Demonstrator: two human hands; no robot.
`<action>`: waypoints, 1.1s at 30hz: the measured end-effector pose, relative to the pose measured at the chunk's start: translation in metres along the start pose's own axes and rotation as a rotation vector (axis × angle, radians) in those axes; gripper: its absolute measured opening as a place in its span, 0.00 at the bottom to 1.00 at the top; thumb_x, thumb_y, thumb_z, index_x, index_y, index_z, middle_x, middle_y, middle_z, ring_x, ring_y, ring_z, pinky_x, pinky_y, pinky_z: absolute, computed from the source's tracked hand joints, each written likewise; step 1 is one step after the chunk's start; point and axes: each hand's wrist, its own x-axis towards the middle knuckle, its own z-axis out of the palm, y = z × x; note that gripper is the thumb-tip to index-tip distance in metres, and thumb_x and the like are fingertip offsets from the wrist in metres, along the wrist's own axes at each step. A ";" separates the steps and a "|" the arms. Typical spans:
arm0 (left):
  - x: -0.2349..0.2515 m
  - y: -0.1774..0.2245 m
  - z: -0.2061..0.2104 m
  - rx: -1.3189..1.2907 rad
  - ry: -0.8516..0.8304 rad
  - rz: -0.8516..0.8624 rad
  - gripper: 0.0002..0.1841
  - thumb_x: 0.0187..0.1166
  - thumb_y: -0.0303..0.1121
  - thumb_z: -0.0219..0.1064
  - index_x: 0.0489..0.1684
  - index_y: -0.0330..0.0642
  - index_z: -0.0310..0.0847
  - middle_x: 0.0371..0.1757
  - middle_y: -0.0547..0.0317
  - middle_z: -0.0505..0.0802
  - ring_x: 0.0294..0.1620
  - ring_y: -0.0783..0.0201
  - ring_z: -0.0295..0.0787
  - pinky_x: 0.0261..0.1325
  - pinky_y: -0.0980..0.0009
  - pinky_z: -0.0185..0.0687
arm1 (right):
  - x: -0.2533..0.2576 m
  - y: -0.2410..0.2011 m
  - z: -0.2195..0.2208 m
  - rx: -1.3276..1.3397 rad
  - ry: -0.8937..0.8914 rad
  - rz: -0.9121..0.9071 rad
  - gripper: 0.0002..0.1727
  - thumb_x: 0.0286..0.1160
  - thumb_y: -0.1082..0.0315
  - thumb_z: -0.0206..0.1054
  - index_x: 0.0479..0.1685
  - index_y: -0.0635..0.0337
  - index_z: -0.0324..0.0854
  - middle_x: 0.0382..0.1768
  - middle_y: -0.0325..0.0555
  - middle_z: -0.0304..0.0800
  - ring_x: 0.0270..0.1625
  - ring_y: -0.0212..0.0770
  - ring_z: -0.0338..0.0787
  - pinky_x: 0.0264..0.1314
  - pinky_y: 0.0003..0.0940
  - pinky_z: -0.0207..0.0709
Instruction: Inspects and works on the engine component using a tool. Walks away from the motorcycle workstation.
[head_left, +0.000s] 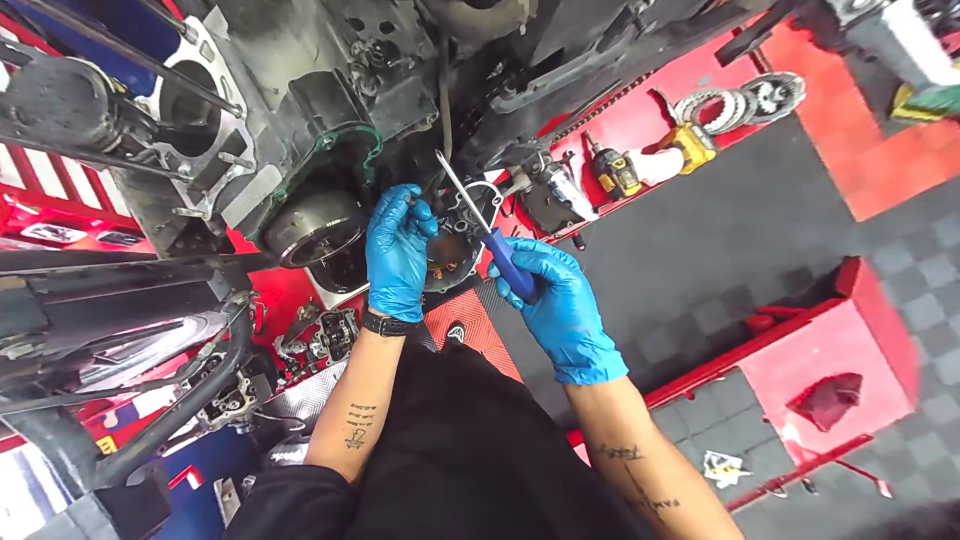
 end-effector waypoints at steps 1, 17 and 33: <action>0.000 0.000 0.000 0.006 0.000 0.003 0.18 0.93 0.33 0.43 0.45 0.45 0.82 0.31 0.64 0.87 0.28 0.70 0.85 0.35 0.76 0.85 | 0.000 0.000 -0.001 0.003 0.000 -0.001 0.17 0.80 0.71 0.52 0.50 0.65 0.88 0.32 0.48 0.93 0.22 0.29 0.84 0.21 0.18 0.74; -0.013 0.001 -0.001 0.139 -0.066 0.068 0.19 0.93 0.33 0.42 0.66 0.42 0.80 0.36 0.62 0.91 0.34 0.67 0.88 0.42 0.69 0.89 | -0.035 0.010 -0.069 0.071 0.068 -0.009 0.20 0.81 0.69 0.48 0.52 0.60 0.89 0.36 0.44 0.93 0.26 0.28 0.85 0.25 0.18 0.76; -0.063 -0.006 -0.008 0.386 -0.194 0.106 0.21 0.94 0.37 0.40 0.71 0.47 0.79 0.35 0.67 0.92 0.34 0.70 0.88 0.47 0.71 0.87 | -0.121 0.054 -0.141 0.249 0.324 -0.089 0.20 0.80 0.67 0.49 0.51 0.58 0.89 0.37 0.43 0.94 0.27 0.28 0.87 0.26 0.18 0.77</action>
